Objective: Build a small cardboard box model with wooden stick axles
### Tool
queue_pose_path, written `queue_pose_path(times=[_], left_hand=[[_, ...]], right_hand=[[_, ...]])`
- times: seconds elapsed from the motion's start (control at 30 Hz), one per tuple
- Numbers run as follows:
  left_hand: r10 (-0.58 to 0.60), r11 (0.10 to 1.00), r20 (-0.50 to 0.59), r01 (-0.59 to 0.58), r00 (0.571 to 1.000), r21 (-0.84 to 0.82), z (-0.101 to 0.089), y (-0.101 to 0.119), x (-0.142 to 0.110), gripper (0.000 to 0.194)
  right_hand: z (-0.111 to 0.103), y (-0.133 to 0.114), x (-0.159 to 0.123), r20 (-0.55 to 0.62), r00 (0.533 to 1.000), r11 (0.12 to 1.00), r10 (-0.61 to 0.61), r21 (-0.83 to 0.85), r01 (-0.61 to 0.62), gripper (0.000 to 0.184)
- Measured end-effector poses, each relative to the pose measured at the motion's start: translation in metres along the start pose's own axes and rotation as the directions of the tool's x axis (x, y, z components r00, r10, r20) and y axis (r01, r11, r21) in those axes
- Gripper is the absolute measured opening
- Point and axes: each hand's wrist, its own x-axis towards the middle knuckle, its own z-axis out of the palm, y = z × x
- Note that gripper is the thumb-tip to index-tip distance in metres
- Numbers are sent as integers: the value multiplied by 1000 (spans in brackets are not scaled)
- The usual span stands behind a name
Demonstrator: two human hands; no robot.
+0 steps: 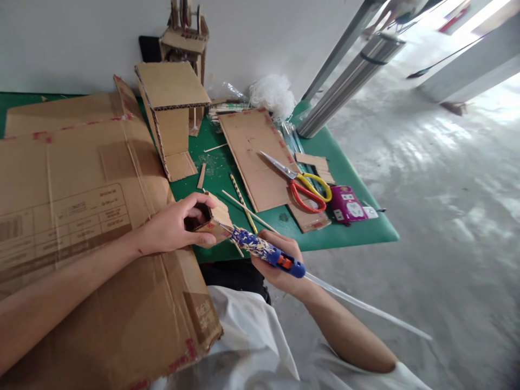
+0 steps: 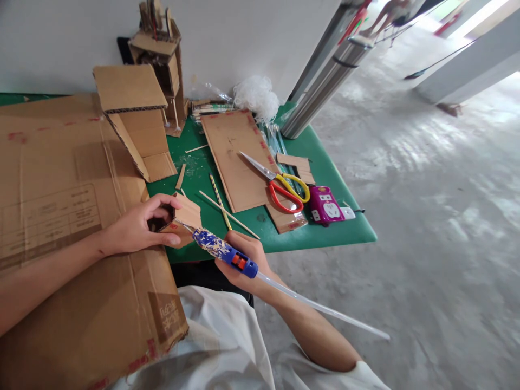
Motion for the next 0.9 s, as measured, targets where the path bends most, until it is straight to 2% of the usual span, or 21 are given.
queue_pose_path(times=[0.9], left_hand=[[-9,999,-6,9,1000,32,1,2,0,60]], right_hand=[[4,-5,4,-22,1000,999,-12,44,13,21]])
